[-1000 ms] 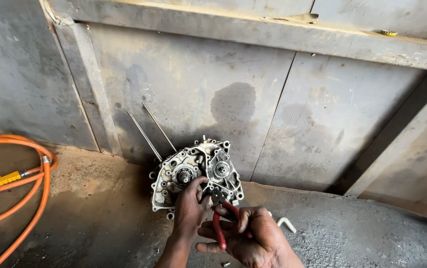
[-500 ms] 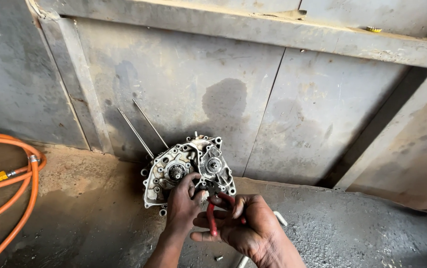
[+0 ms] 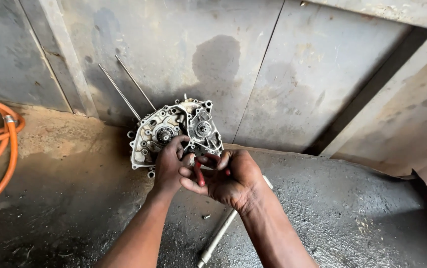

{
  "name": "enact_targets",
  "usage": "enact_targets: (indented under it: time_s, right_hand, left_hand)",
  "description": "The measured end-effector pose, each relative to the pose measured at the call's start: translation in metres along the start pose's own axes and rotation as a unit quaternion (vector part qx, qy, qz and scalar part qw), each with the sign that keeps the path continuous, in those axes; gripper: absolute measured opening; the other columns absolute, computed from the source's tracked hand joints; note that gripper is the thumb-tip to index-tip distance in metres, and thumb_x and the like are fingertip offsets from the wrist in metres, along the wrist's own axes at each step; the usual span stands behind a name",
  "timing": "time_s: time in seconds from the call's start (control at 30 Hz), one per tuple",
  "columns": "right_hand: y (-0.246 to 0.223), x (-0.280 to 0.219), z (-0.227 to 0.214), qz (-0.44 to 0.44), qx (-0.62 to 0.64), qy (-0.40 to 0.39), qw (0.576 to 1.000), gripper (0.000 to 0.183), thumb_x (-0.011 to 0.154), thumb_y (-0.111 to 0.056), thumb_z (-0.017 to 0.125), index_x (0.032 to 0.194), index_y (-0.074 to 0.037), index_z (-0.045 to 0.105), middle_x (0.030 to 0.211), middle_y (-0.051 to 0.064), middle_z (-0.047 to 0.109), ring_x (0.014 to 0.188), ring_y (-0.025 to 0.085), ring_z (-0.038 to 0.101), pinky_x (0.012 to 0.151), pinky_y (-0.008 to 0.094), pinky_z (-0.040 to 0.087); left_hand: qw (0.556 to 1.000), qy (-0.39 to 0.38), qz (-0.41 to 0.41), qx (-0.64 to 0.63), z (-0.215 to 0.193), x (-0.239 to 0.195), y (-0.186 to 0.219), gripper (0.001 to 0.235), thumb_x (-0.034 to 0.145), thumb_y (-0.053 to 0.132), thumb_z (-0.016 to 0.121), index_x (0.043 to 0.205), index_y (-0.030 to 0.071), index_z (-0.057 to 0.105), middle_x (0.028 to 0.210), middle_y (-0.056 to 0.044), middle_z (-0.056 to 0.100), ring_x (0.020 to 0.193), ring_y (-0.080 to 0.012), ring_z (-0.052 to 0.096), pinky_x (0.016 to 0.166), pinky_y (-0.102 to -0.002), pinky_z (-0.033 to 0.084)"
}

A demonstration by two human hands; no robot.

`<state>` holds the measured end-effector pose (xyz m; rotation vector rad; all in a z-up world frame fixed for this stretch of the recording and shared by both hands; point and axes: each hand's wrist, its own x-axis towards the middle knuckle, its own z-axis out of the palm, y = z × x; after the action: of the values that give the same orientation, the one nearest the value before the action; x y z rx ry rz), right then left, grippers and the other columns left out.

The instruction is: The person uses a socket wrench to loosen bolts on a disassembled engine block resting on the floor. They then use pliers to remove a small metal clip from the engine casing. The person continues to manipulate internal components with their hands.

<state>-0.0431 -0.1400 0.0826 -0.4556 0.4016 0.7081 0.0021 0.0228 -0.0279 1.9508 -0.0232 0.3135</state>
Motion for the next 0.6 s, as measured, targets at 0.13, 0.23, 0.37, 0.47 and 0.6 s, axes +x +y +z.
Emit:
enact_targets:
  time_s: [0.13, 0.23, 0.37, 0.47, 0.6]
  right_hand:
    - [-0.005, 0.008, -0.004, 0.009, -0.029, 0.019, 0.999, 0.028, 0.066, 0.002, 0.042, 0.093, -0.002, 0.048, 0.105, 0.015, 0.048, 0.098, 0.034, 0.053, 0.086, 0.057, 0.055]
    - [-0.01, 0.016, -0.009, 0.019, -0.038, 0.031, 0.999, 0.021, 0.073, -0.002, 0.046, 0.093, -0.001, 0.051, 0.104, 0.013, 0.049, 0.093, 0.029, 0.055, 0.074, 0.041, 0.052]
    - [-0.007, 0.021, -0.006, 0.008, 0.019, 0.031, 0.999, 0.015, 0.081, 0.0, 0.046, 0.069, -0.007, 0.04, 0.101, 0.018, 0.049, 0.086, 0.03, 0.058, 0.067, 0.038, 0.048]
    - [-0.002, 0.02, -0.005, -0.007, 0.058, 0.049, 0.997, 0.012, 0.083, 0.005, 0.046, 0.081, -0.005, 0.04, 0.096, 0.012, 0.048, 0.082, 0.026, 0.056, 0.067, 0.036, 0.045]
    - [-0.004, 0.024, -0.007, -0.01, 0.079, 0.047, 0.996, 0.031, 0.088, 0.004, 0.048, 0.067, -0.012, 0.032, 0.09, 0.011, 0.049, 0.076, 0.023, 0.053, 0.064, 0.035, 0.041]
  left_hand:
    - [1.0, 0.004, 0.014, -0.021, -0.002, -0.001, 0.008, 0.04, 0.087, 0.002, 0.073, 0.125, 0.013, 0.067, 0.076, -0.002, 0.043, 0.072, -0.0213, 0.053, 0.073, -0.04, 0.046]
    - [1.0, 0.011, 0.001, -0.011, -0.001, -0.002, 0.01, 0.04, 0.088, 0.001, 0.071, 0.126, 0.014, 0.066, 0.076, 0.001, 0.041, 0.07, -0.0183, 0.051, 0.072, -0.038, 0.045]
    - [1.0, -0.002, -0.002, -0.007, -0.003, -0.004, 0.014, 0.041, 0.09, 0.001, 0.069, 0.128, 0.015, 0.063, 0.078, 0.0, 0.04, 0.07, -0.0196, 0.051, 0.074, -0.039, 0.046]
    - [1.0, -0.001, -0.015, -0.019, -0.008, -0.015, 0.03, 0.046, 0.089, 0.002, 0.068, 0.131, 0.016, 0.06, 0.078, 0.0, 0.039, 0.072, -0.0207, 0.052, 0.075, -0.041, 0.047]
    - [0.999, -0.007, 0.011, -0.031, -0.004, 0.009, 0.01, 0.044, 0.091, -0.002, 0.064, 0.132, 0.011, 0.06, 0.078, -0.001, 0.038, 0.073, -0.019, 0.049, 0.075, -0.041, 0.045]
